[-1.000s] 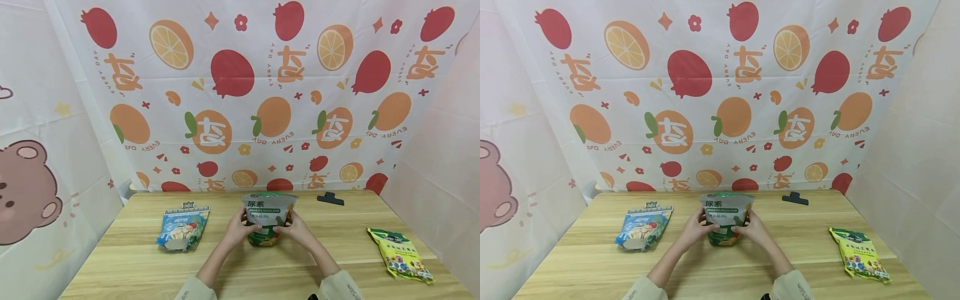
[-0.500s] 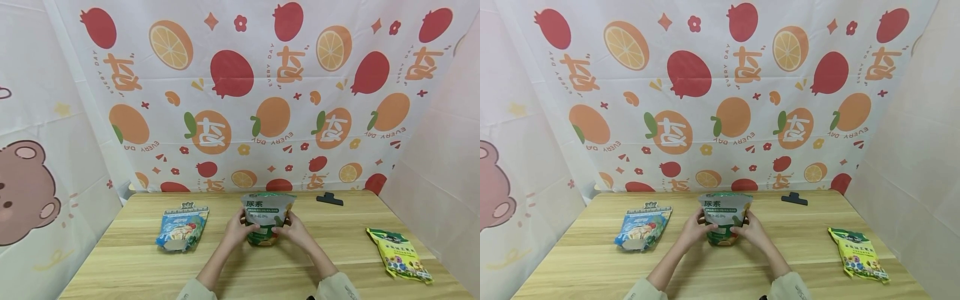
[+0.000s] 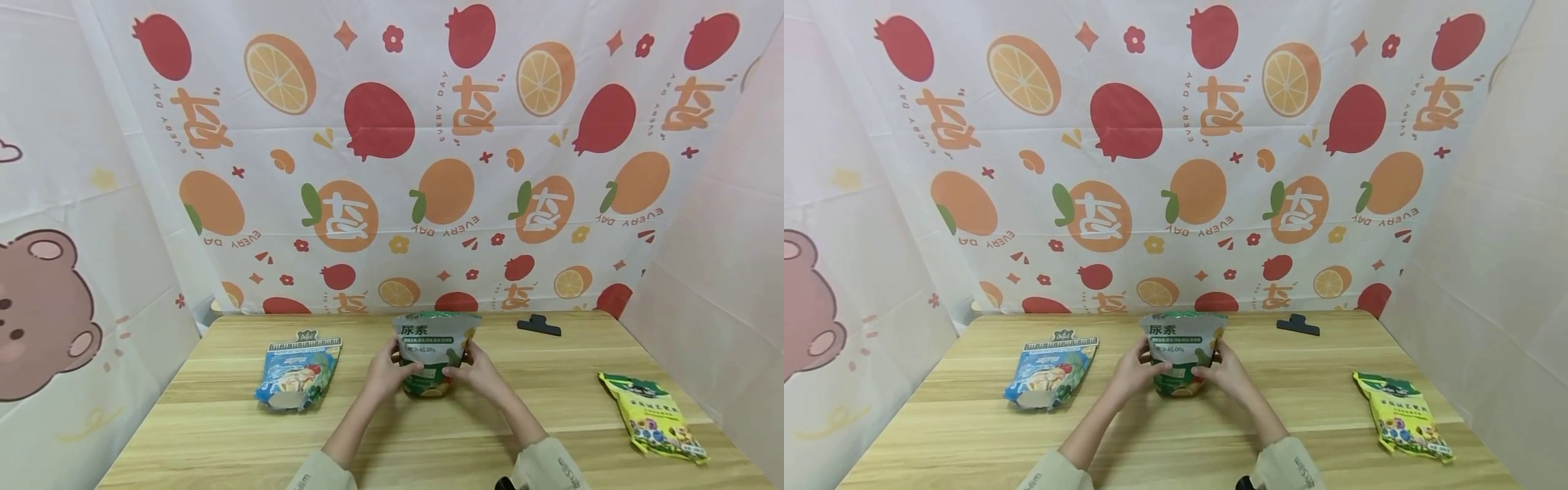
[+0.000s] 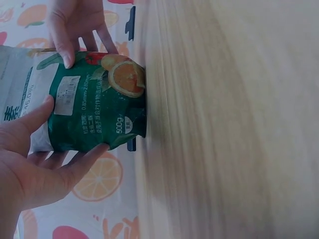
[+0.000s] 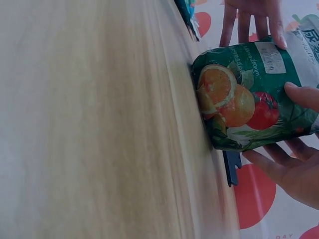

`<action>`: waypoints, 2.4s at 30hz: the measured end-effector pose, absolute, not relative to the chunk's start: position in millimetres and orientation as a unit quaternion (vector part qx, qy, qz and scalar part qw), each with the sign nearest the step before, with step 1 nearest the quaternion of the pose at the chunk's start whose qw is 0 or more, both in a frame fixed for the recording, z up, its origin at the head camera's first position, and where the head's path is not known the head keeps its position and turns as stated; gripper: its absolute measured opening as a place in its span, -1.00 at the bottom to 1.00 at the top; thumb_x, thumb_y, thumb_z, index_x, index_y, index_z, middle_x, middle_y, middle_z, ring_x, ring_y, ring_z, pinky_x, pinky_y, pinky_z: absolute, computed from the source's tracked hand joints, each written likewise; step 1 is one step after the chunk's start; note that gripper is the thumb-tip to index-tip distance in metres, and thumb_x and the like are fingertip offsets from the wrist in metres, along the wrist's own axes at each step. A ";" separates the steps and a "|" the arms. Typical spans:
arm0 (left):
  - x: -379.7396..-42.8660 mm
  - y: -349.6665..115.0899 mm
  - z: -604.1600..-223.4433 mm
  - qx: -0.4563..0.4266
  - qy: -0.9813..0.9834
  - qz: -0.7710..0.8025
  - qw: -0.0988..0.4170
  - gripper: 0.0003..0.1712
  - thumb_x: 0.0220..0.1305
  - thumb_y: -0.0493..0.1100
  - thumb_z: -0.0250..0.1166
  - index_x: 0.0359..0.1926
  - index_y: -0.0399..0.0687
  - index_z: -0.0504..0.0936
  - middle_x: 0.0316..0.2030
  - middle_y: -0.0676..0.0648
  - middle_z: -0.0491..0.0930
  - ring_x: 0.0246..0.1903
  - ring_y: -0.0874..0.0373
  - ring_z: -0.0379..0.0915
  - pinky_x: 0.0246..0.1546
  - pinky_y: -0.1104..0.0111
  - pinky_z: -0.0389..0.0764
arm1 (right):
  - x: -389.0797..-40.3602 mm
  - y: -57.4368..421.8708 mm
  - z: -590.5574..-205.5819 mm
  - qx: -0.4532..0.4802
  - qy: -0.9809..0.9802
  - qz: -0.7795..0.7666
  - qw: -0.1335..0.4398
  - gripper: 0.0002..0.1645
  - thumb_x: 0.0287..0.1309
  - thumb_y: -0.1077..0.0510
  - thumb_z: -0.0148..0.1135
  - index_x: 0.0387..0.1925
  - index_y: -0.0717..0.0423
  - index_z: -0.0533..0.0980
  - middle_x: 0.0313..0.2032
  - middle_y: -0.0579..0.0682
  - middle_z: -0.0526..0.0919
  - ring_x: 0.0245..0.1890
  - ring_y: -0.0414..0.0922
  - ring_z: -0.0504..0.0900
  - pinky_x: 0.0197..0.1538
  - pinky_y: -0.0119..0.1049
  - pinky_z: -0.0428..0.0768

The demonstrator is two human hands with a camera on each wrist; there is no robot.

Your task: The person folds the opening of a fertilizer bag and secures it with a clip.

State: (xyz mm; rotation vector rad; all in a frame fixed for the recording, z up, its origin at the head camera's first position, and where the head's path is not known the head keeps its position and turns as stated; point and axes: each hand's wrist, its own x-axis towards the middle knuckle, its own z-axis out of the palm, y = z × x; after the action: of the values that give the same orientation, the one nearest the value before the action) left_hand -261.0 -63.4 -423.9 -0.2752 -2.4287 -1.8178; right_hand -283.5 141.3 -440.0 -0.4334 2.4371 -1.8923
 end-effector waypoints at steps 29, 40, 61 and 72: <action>-260.3 -71.7 -368.5 -0.100 -0.702 -0.696 0.113 -0.72 0.26 -0.22 0.20 -0.16 -0.42 0.60 -0.31 -0.09 0.61 -0.26 0.15 0.49 -0.14 0.24 0.48 | -289.5 148.9 -391.9 -0.122 0.712 -0.685 -0.093 -0.61 0.27 0.12 0.09 -0.09 0.42 0.49 -0.19 -0.07 0.58 -0.16 -0.22 0.49 -0.11 -0.32 0.48; -274.2 -69.2 -389.9 -0.077 -0.699 -0.700 0.126 -0.63 0.19 -0.07 0.27 -0.17 -0.33 0.63 -0.31 -0.07 0.63 -0.27 0.22 0.51 -0.12 0.25 0.49 | -287.8 146.5 -390.3 -0.089 0.708 -0.695 -0.091 -0.60 0.25 0.06 0.13 -0.18 0.38 0.53 -0.27 -0.04 0.60 -0.20 -0.19 0.50 -0.11 -0.29 0.48; -265.1 -59.2 -391.3 -0.236 -0.765 -0.469 0.372 -0.56 0.02 -0.35 0.37 -0.02 -0.25 0.51 -0.10 -0.11 0.56 -0.07 0.12 0.47 -0.08 0.34 0.48 | -280.5 155.3 -394.1 -0.249 0.694 -0.559 -0.380 -0.63 0.04 0.33 0.29 -0.07 0.29 0.46 -0.11 0.17 0.52 -0.18 0.01 0.48 -0.12 -0.36 0.45; -269.8 -58.5 -386.5 -0.209 -0.771 -0.512 0.315 -0.51 0.00 -0.40 0.37 0.02 -0.24 0.48 -0.12 -0.17 0.56 -0.18 0.04 0.52 -0.24 0.22 0.55 | -296.3 154.3 -394.9 -0.495 0.638 -0.169 -0.565 -0.81 0.19 0.24 0.14 -0.28 0.28 0.62 -0.22 0.12 0.64 -0.17 0.07 0.58 -0.10 -0.15 0.52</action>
State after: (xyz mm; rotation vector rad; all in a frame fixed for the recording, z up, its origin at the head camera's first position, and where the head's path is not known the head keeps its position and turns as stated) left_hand -269.8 -58.5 -386.5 -0.5513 -2.0319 -1.3485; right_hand -296.3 154.3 -394.9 -2.6053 3.3595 -0.8875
